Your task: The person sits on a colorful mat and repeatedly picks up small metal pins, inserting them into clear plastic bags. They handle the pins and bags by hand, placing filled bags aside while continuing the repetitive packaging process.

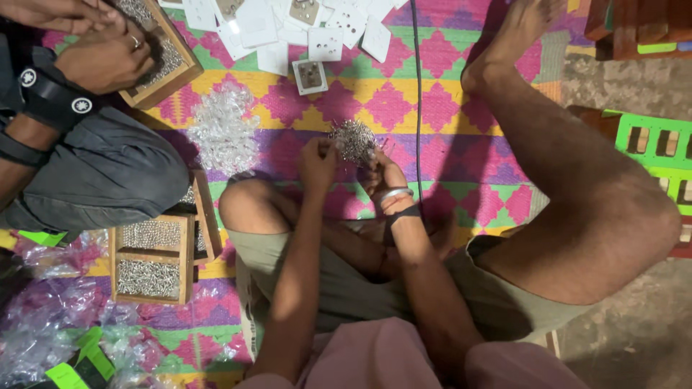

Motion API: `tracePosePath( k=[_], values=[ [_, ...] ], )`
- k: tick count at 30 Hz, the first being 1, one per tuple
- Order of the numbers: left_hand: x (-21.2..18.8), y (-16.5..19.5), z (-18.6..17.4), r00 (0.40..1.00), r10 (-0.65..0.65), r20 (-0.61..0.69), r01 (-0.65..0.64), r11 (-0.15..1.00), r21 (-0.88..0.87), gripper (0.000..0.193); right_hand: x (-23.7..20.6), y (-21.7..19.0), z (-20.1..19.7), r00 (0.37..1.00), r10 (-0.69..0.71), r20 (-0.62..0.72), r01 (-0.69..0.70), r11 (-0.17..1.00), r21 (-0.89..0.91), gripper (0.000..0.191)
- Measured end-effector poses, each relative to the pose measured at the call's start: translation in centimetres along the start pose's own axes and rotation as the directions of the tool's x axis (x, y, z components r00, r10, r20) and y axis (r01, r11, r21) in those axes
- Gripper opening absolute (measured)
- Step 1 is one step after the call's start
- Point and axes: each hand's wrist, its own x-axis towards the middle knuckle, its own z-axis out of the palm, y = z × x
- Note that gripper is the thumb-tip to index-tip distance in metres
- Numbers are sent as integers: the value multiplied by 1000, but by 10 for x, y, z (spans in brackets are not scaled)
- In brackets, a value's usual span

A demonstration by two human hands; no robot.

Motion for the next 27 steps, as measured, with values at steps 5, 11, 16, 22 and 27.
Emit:
tracePosePath(
  k=[5, 11, 16, 22, 27],
  values=[
    [-2, 7, -6, 985, -108, 132, 120, 989, -83, 23, 0, 6, 3, 947, -278, -164, 226, 934, -277, 15],
    [0, 1, 2, 975, -40, 220, 100, 957, -274, 22, -1, 8, -1, 942, -288, -169, 246, 941, -232, 13],
    [6, -9, 7, 974, 66, 218, -12, 971, -239, 20, -3, 8, -3, 936, -304, -178, 260, 937, -234, 12],
    [-5, -21, 1, 955, -82, 286, 154, 958, -242, 18, -5, 12, -1, 930, -363, -64, 297, 841, -452, 10],
    [-19, -25, -2, 943, 86, 320, -2, 968, -253, 22, -7, 13, 2, 912, -404, -64, 276, 724, -633, 5]
  ],
)
